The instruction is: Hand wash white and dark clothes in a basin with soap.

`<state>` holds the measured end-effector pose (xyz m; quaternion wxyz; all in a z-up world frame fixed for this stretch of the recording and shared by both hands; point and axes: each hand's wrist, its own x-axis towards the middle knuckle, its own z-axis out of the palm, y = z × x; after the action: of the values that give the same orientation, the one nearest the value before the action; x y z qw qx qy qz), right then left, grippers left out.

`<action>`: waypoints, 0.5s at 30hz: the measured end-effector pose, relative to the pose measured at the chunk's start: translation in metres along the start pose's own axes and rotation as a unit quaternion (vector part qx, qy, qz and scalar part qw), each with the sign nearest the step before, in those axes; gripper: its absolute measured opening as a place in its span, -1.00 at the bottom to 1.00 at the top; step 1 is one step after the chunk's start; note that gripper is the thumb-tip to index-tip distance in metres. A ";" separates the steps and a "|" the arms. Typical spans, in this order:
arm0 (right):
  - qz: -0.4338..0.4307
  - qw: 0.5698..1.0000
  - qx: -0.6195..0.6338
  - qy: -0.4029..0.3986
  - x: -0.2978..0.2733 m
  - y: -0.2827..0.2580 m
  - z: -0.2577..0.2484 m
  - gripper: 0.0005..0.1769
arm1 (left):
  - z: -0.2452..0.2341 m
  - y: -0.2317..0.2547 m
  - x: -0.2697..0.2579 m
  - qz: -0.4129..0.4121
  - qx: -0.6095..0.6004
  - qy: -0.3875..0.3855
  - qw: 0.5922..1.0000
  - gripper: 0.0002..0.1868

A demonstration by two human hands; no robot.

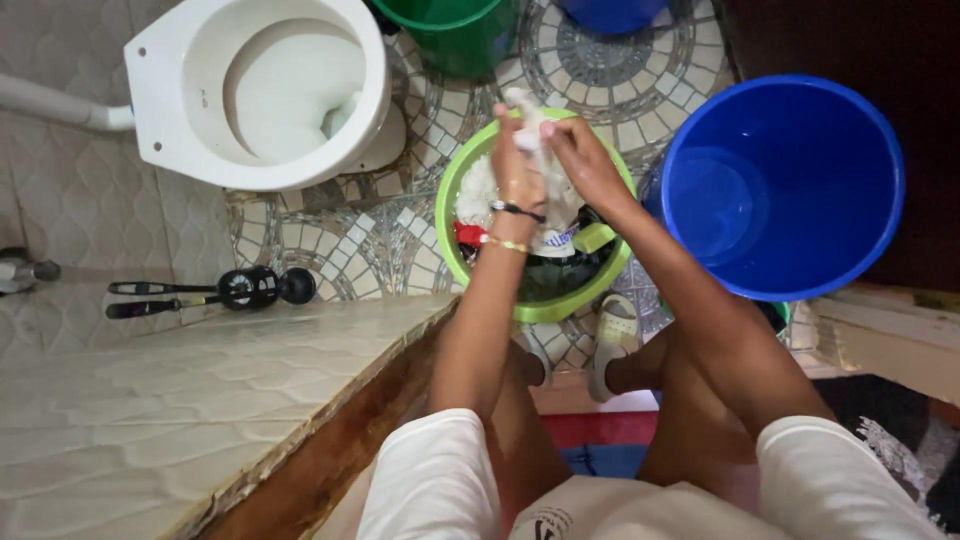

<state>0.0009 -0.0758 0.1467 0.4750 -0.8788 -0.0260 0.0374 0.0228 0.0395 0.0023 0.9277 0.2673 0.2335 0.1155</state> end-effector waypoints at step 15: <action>0.098 0.824 0.530 -0.175 0.014 -0.003 -0.046 -0.57 | 0.020 0.035 -0.019 -0.081 0.336 -0.190 0.919 -0.47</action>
<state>0.0192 -0.1112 0.1737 0.8487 -0.4689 0.0014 0.2445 0.0127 0.0535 0.0433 0.8165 0.5603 0.0993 -0.0982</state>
